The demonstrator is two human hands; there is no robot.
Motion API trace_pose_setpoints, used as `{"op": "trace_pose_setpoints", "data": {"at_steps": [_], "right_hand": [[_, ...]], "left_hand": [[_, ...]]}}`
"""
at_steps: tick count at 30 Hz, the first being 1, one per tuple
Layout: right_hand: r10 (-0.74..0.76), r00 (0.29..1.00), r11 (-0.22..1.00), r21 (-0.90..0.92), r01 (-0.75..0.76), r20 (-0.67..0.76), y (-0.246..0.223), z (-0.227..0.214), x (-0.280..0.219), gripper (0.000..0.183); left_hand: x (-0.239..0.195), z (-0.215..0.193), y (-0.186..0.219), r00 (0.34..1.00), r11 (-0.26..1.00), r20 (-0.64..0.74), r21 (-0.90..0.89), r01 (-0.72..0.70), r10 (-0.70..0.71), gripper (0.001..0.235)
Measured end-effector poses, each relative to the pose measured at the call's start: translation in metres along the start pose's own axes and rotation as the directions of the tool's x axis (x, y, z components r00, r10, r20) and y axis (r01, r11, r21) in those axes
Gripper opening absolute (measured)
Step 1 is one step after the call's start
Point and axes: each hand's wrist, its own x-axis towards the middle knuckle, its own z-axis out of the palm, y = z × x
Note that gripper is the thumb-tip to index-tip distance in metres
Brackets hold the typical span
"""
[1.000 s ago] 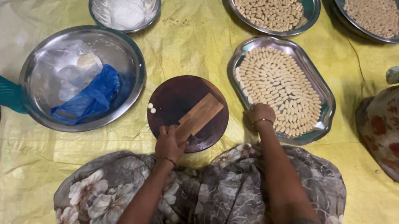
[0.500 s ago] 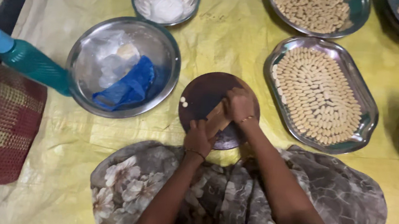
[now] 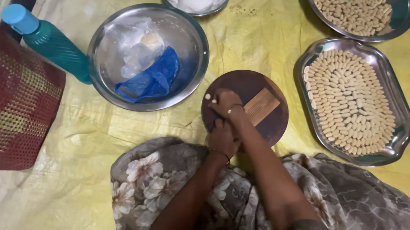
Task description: The person sits on the floor and uses a wooden board to press small dough balls into elongated shapes, placing them on a metal tray. They then roll a larger piece of dough into a long rope, cut it into small pieces, and roll each piece into a ball.
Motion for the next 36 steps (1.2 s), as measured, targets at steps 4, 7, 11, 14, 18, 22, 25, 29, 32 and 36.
{"op": "trace_pose_setpoints", "data": {"at_steps": [4, 7, 11, 14, 18, 22, 25, 29, 32, 36], "right_hand": [[-0.072, 0.975, 0.983, 0.151, 0.106, -0.212, 0.038, -0.026, -0.029, 0.024], [-0.019, 0.95, 0.977, 0.196, 0.085, -0.312, 0.053, -0.048, -0.064, 0.022], [-0.079, 0.945, 0.996, 0.022, 0.091, -0.317, 0.05, -0.057, -0.11, 0.032], [-0.036, 0.936, 0.991, -0.131, -0.011, -0.351, 0.044, -0.053, -0.125, 0.041], [0.122, 0.9, 0.964, -0.167, -0.209, -0.419, 0.042, -0.048, -0.124, 0.066], [0.166, 0.884, 0.945, -0.187, -0.269, -0.436, 0.048, -0.05, -0.12, 0.068], [0.192, 0.871, 0.933, -0.192, -0.306, -0.453, 0.051, -0.049, -0.118, 0.064], [0.217, 0.86, 0.927, -0.178, -0.329, -0.461, 0.056, -0.048, -0.115, 0.06], [0.179, 0.84, 0.931, -0.188, -0.314, -0.513, 0.065, -0.048, -0.112, 0.059], [0.118, 0.8, 0.936, -0.204, -0.288, -0.588, 0.079, -0.046, -0.107, 0.062]], "left_hand": [[-0.004, -0.003, 0.006, 0.999, 1.0, -0.034, 0.008, -0.02, 0.02, 0.064], [-0.005, -0.005, 0.008, 0.997, 0.999, -0.076, 0.025, -0.032, 0.033, 0.062], [-0.005, -0.005, 0.005, 0.998, 1.0, -0.058, 0.021, -0.022, 0.023, 0.062], [-0.005, -0.005, 0.005, 0.995, 0.998, -0.085, 0.014, -0.057, 0.058, 0.06], [-0.007, -0.008, 0.005, 0.996, 0.999, -0.072, -0.005, -0.051, 0.05, 0.063], [-0.007, -0.012, 0.011, 1.0, 1.0, -0.016, 0.001, 0.013, -0.013, 0.066], [-0.006, -0.015, 0.014, 1.0, 1.0, -0.013, 0.001, 0.006, -0.006, 0.067], [-0.008, -0.018, 0.016, 1.0, 1.0, -0.01, -0.007, 0.003, -0.003, 0.067], [-0.008, -0.019, 0.018, 1.0, 1.0, 0.009, 0.012, 0.026, -0.026, 0.069], [-0.008, -0.018, 0.019, 1.0, 0.999, 0.003, 0.018, 0.027, -0.027, 0.068]]}}
